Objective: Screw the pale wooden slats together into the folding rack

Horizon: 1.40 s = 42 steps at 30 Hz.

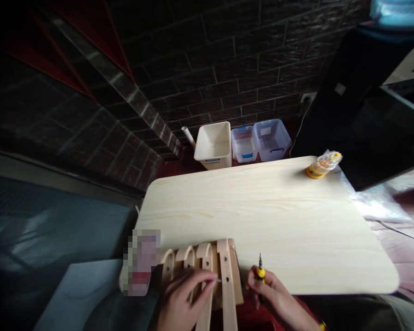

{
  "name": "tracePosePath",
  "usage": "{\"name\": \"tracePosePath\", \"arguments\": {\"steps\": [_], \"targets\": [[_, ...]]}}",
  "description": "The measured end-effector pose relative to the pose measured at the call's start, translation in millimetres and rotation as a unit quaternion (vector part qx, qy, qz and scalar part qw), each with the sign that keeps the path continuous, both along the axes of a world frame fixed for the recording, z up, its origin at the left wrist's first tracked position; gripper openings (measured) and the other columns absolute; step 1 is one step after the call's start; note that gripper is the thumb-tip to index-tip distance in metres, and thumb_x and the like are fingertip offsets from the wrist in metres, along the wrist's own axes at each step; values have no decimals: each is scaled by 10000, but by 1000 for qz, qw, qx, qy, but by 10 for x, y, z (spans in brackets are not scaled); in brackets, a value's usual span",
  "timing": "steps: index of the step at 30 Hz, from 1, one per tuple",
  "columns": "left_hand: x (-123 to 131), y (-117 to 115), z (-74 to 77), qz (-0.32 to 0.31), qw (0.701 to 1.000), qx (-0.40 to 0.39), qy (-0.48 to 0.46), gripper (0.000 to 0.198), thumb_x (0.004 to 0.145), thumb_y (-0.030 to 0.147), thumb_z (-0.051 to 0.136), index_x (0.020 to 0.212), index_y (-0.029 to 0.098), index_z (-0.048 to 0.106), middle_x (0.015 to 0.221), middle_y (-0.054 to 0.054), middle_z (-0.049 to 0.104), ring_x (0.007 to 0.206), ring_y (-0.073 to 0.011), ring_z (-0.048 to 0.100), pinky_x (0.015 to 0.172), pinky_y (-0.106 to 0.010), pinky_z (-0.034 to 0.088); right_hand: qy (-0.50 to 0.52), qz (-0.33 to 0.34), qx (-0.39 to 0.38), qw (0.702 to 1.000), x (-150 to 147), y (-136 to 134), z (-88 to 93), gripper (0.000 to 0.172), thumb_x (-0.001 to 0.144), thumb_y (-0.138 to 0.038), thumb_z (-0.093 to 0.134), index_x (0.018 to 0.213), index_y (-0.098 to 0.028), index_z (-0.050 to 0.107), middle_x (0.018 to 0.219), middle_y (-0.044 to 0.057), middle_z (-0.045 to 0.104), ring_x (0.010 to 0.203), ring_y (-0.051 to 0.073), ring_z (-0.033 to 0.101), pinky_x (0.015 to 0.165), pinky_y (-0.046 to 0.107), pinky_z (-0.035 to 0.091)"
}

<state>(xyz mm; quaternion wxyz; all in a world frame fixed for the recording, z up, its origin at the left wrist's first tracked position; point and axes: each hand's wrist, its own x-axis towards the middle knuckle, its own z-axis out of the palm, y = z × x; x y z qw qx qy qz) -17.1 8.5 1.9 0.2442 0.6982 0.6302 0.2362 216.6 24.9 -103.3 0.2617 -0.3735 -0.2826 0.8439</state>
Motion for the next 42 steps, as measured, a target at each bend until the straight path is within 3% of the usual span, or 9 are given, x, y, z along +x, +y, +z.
{"name": "tracePosePath", "arguments": {"steps": [6,17,31,42], "targets": [[99,20,71,-30,999,14,43,125,877,232,552,896,275,667,827,-15,698,787,-157,650,737,-267,534,-14,7,8,1000,-8,-12,21,341,793,-542,611,842,-206,576,603,-18,482,561,137,434,599,298,374],[301,39,285,-82,993,28,83,163,883,198,542,904,266,689,858,-11,703,793,-158,636,776,-286,506,36,-17,44,998,37,-9,239,280,827,-472,601,811,-196,556,594,-34,448,522,112,417,535,261,342],[477,-26,360,-101,989,17,110,175,876,165,535,908,254,682,896,-3,691,830,-154,616,786,-268,470,48,-40,96,993,104,-54,287,230,837,-421,595,846,-192,574,613,-34,476,543,115,440,540,258,365],[480,-62,292,-111,987,11,116,172,876,155,534,925,251,668,908,3,683,842,-152,604,783,-272,463,44,-27,103,993,95,-67,350,254,833,-434,594,807,-183,568,640,-33,455,571,114,430,543,259,369]]}}
